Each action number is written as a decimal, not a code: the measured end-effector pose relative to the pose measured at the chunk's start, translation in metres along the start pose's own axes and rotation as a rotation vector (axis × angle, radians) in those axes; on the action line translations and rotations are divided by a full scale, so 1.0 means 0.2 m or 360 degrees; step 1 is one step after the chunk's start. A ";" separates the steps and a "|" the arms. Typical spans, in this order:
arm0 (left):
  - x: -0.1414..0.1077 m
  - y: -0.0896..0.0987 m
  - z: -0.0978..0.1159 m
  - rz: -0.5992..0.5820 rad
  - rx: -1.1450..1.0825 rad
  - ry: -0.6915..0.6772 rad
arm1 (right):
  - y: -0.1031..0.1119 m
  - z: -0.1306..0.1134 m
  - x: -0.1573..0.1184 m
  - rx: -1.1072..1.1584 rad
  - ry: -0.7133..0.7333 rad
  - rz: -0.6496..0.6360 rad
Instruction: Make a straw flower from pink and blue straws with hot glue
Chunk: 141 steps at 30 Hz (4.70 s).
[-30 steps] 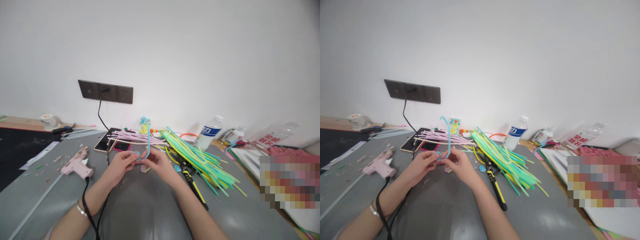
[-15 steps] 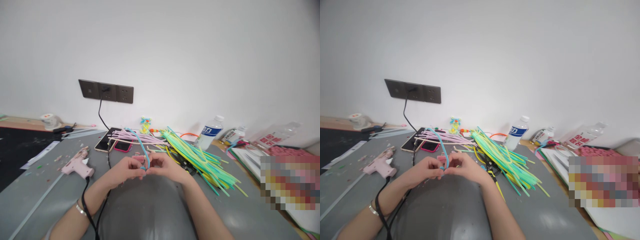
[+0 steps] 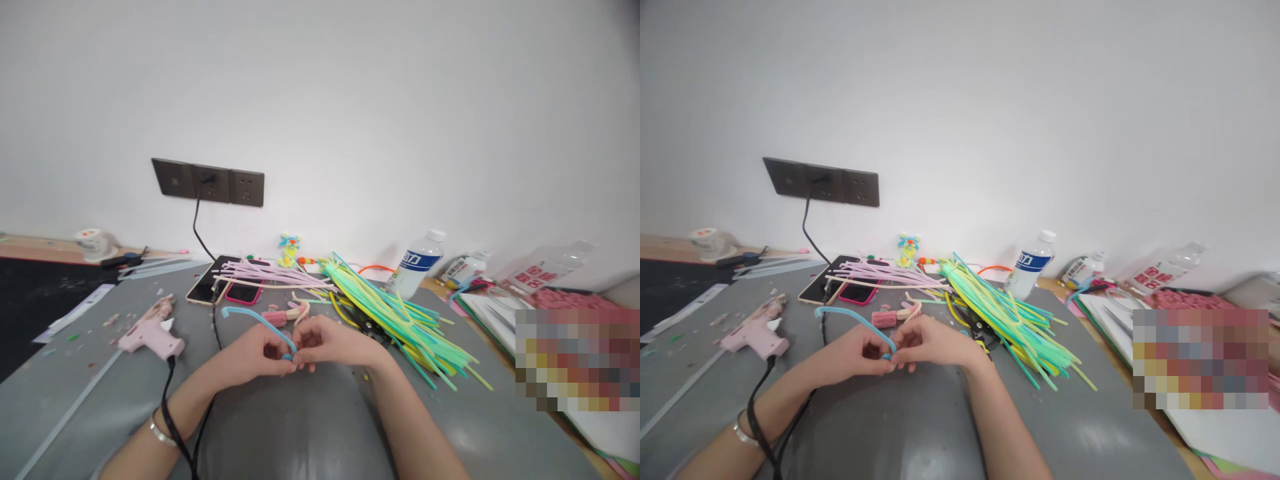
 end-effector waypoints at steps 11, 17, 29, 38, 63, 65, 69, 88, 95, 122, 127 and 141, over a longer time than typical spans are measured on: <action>0.02 0.11 -0.04 0.0649 -0.0354 0.0071 | 0.10 -0.05 0.06 0.0180 0.0427 0.0916; 0.01 0.13 -0.01 0.0926 -0.0607 0.0043 | 0.05 0.00 0.12 0.0457 0.0710 0.1273; 0.00 0.13 -0.03 0.1078 -0.0858 0.0067 | -0.04 0.03 0.17 0.0561 0.0634 0.1095; 0.00 0.16 -0.04 0.0954 -0.0734 0.0031 | -0.01 -0.01 0.15 0.0351 0.0536 0.0847; 0.02 0.13 -0.07 0.0831 -0.0608 -0.0040 | 0.03 0.04 0.16 0.0621 0.0342 0.0751; 0.01 0.15 -0.08 0.0925 -0.0717 -0.0044 | 0.01 0.03 0.16 0.0624 0.0369 0.0701; 0.01 0.15 -0.08 0.0886 -0.0697 -0.0042 | 0.01 0.01 0.15 0.0589 0.0396 0.0649; 0.02 0.12 -0.04 0.0626 -0.0008 -0.0034 | 0.07 -0.01 0.07 0.0358 0.0192 0.0637; 0.03 0.12 -0.05 0.0648 -0.0219 0.0027 | 0.08 0.00 0.07 0.0316 0.0185 0.0699; 0.01 0.13 -0.03 0.0661 -0.0385 0.0036 | 0.09 -0.03 0.08 0.0377 0.0308 0.0814; 0.02 0.13 -0.06 0.0675 -0.0374 0.0073 | 0.09 -0.01 0.08 0.0320 0.0271 0.0778; 0.02 0.09 -0.03 0.0584 -0.0565 0.0089 | 0.08 -0.01 0.08 0.0245 0.0246 0.0770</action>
Point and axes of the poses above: each hand's wrist, its own x-axis towards the middle knuckle, its own y-axis out of the back of the hand, z = x × y, the point moved 5 cm from there along x, towards the middle knuckle, and after that the axes turned 5 degrees about x, right-handed, at the moved point
